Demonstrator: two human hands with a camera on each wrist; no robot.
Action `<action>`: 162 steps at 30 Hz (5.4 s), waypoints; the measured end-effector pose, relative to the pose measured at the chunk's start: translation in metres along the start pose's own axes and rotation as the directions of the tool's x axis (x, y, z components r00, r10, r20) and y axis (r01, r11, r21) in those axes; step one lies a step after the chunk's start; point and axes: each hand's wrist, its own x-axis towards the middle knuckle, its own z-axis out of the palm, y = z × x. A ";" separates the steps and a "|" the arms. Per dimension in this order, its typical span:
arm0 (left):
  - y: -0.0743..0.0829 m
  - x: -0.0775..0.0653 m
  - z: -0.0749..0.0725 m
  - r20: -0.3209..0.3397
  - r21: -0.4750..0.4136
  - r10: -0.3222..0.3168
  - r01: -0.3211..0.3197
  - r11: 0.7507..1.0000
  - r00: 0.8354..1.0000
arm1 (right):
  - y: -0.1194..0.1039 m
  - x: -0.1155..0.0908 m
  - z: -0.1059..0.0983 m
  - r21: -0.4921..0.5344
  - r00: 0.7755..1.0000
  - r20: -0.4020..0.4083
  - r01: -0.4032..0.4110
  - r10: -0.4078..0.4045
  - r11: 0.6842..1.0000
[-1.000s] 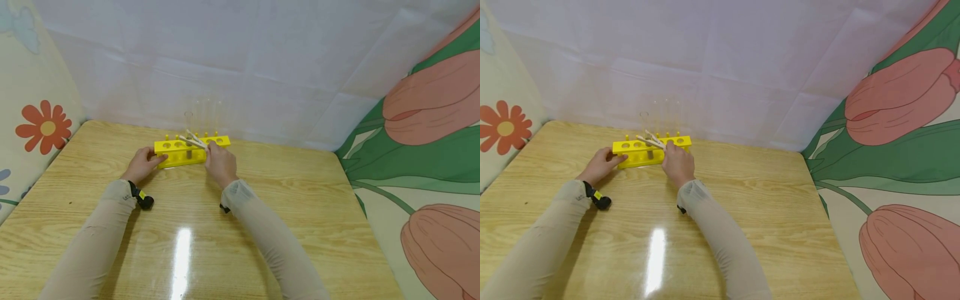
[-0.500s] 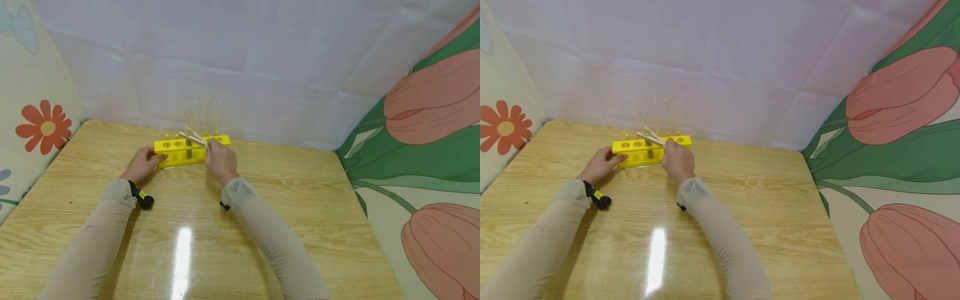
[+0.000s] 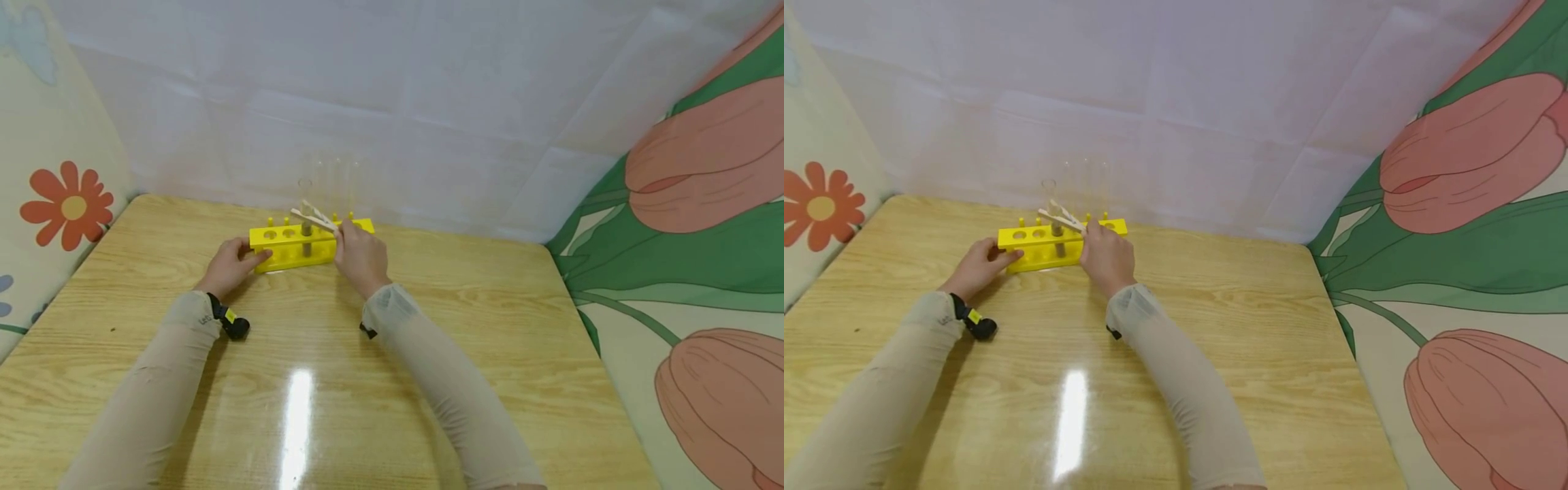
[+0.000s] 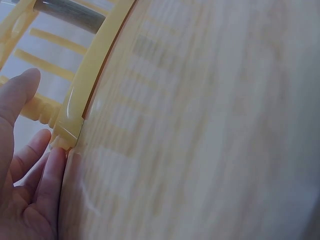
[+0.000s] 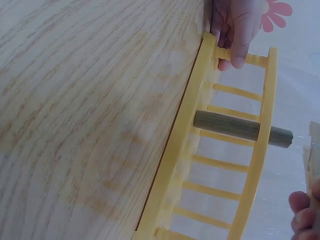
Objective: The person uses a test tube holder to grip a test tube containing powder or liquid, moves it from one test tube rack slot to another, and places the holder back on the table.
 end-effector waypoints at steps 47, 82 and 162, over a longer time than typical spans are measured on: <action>0.002 -0.003 0.001 0.014 -0.008 -0.052 0.052 0.999 0.999 | -0.003 0.010 -0.017 0.029 0.998 -0.061 0.006 -0.004 1.000; 0.002 -0.002 0.000 0.004 0.003 -0.022 0.022 1.000 1.000 | -0.005 0.018 -0.025 0.065 0.988 -0.148 0.043 -0.033 0.997; -0.002 0.001 0.000 -0.002 0.035 -0.012 0.012 0.999 1.000 | 0.021 -0.008 -0.006 0.150 0.920 -0.391 0.025 0.036 0.988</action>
